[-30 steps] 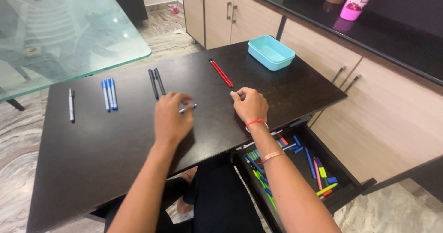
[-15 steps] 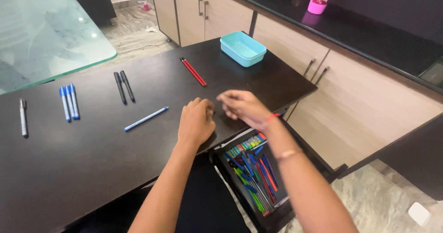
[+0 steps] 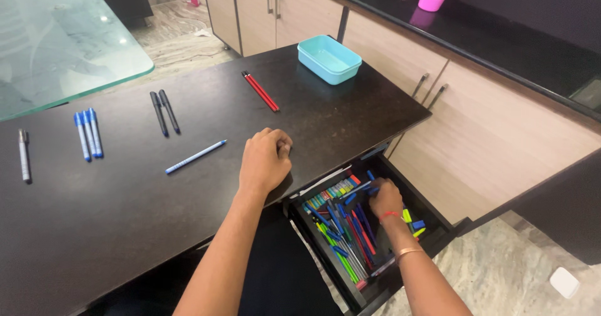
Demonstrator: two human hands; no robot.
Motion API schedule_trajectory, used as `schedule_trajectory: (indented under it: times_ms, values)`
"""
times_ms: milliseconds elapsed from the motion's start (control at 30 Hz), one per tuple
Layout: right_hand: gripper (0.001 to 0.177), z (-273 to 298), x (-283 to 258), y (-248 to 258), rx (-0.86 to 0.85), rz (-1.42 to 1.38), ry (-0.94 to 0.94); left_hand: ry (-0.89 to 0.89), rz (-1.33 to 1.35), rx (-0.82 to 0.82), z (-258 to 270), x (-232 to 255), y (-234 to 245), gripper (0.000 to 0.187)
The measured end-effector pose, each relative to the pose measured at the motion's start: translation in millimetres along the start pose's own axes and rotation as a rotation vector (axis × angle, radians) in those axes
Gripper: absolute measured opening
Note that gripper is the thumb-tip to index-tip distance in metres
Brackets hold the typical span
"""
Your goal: The person takes various colored pens from an open drawer and places them on the table, arranging them in rows by color. They repeatedly reach into the drawer, select pens, and align them on the tabletop.
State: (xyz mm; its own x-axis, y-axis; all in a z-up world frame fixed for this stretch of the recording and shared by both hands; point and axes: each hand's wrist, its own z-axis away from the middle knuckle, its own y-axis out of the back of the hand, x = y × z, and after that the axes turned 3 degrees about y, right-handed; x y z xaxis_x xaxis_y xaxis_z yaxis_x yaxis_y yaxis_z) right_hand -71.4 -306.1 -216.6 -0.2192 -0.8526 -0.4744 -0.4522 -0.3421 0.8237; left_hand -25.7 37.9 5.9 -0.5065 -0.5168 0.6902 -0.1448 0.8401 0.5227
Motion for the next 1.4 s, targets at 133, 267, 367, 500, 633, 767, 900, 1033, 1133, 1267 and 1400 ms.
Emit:
schedule_trajectory:
  times_ms: [133,267,367,500,633,767,900,1033,1133,1267,1400]
  values:
    - [0.040,1.6,-5.0,-2.0,-0.085,0.128,0.105,-0.005,-0.001,0.003,0.3,-0.1,0.9,0.009]
    - [0.016,7.8,-10.0,4.6,-0.239,0.261,0.026,0.012,0.019,-0.011,-0.7,0.2,1.6,0.009]
    - [0.016,14.1,-5.5,6.1,-0.305,0.226,-0.029,0.022,0.025,-0.017,0.7,0.9,2.1,0.008]
    - [0.020,24.8,-2.1,10.8,-0.333,0.227,-0.022,0.038,0.027,-0.021,0.3,2.1,3.3,0.008]
    - [0.017,24.4,-31.2,35.7,-0.139,0.206,-0.186,0.045,0.018,-0.031,0.5,2.9,3.8,0.009]
    - [0.014,1.5,-99.5,92.8,0.339,-0.088,-0.142,0.061,0.035,-0.031,0.7,2.1,4.6,0.009]
    - [0.017,-31.7,-185.7,152.8,0.471,-0.626,0.151,0.078,0.083,-0.021,-0.2,0.8,5.2,0.010]
    - [0.019,-40.1,-268.2,158.4,0.146,-0.931,0.134,0.135,0.152,0.021,-0.8,-1.2,6.7,0.007]
    - [0.019,-40.4,-313.2,127.9,0.000,-0.939,0.086,0.158,0.244,0.184,-1.0,-2.9,5.5,0.005]
    - [0.019,-38.5,-344.1,75.6,-0.049,-0.968,0.117,0.225,0.262,0.416,-2.2,-5.2,6.1,0.006]
    - [0.019,-30.7,-342.2,52.7,0.036,-0.784,0.250,0.312,0.290,0.463,0.4,-2.7,10.2,0.008]
